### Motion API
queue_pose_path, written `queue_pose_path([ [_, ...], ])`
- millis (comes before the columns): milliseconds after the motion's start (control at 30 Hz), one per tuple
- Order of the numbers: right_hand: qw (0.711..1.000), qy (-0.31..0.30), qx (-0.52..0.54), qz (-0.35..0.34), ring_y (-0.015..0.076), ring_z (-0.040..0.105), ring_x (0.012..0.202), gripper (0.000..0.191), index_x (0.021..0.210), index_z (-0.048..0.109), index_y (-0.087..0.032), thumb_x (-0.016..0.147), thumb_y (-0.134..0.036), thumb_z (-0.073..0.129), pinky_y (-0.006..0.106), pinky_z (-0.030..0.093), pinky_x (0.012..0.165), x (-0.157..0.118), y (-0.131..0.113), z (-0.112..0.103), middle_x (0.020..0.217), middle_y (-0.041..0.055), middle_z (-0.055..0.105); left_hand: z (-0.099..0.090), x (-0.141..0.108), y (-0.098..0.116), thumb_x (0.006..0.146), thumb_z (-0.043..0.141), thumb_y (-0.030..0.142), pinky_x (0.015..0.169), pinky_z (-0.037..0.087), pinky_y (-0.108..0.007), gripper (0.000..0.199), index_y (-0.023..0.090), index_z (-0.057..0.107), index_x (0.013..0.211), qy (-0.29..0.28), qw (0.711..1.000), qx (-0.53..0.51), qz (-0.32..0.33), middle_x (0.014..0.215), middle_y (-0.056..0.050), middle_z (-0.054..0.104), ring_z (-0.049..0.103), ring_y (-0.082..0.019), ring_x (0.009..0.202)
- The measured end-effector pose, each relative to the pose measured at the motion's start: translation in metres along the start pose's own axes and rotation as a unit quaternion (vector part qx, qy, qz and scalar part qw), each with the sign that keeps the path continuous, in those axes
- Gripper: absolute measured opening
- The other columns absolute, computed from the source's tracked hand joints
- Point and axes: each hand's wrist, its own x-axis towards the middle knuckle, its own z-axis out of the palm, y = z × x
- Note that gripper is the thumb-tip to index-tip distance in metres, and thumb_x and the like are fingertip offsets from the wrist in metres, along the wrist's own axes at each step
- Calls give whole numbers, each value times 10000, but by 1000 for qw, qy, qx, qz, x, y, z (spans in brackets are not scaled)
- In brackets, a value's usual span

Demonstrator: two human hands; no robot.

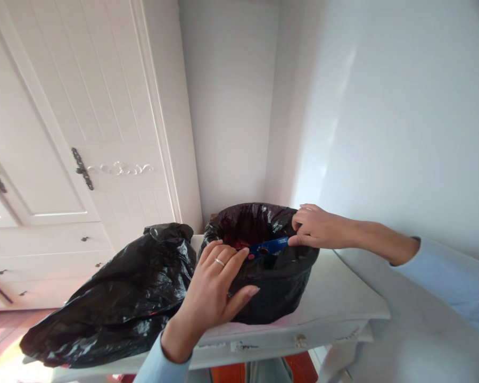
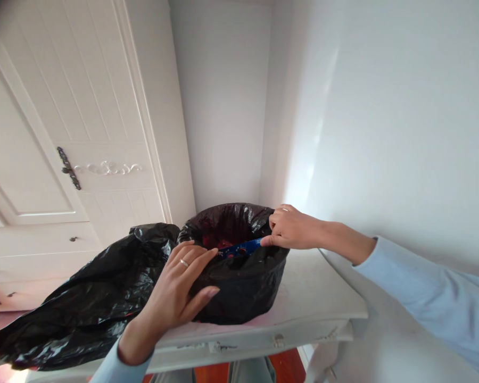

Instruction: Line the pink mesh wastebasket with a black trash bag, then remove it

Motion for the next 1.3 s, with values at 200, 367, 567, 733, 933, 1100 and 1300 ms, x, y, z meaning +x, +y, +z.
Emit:
queue_pose_path([
  [200,969,-137,-192,67,323,537,1061,259,777,785,-195,642,-396,877,414,379,869,29,-5,-2,1034,144,667,18,4,50,958,562,357,1005,448,-498,435,97,574,1306,24,999,26,5,1129,-134,685,595,-287,1051],
  [367,938,-190,-278,85,321,566,1070,247,874,778,-163,653,-237,859,406,401,882,51,-12,22,1081,164,696,30,13,64,938,569,279,1019,442,-493,417,102,585,1315,31,999,41,-6,1141,-119,679,589,-277,1055],
  [567,950,-168,-244,99,292,609,1076,215,1026,747,-134,900,-173,577,365,416,822,44,-15,20,1143,181,687,39,8,72,941,555,250,1153,335,-528,477,100,551,1394,46,997,58,-4,1308,-130,639,526,-301,1265],
  [733,979,-91,-169,72,294,648,994,276,1071,715,-124,853,-114,546,370,444,805,28,-42,-11,1058,168,700,45,-1,80,900,605,189,1190,276,-533,485,165,584,1384,76,994,80,-16,1334,-115,634,495,-304,1321],
  [933,949,-297,108,9,135,582,639,210,836,749,-181,771,-118,559,247,421,577,12,-58,-17,774,14,705,44,-2,94,903,585,154,1143,303,-507,482,192,600,1384,63,993,98,-15,1246,-97,667,561,-278,1182],
  [1100,941,-324,64,67,100,446,462,105,619,656,-168,722,-174,673,246,346,456,15,-57,8,541,-31,533,50,-4,115,918,552,175,1118,302,-491,507,160,567,1424,76,994,80,-7,1260,-98,675,560,-274,1173],
  [1300,938,-344,19,35,136,493,550,90,714,706,-165,762,-137,635,280,392,537,21,-55,8,663,14,641,56,3,117,916,548,161,1133,299,-495,494,79,564,1402,76,993,86,-28,1316,-111,671,548,-287,1233],
])
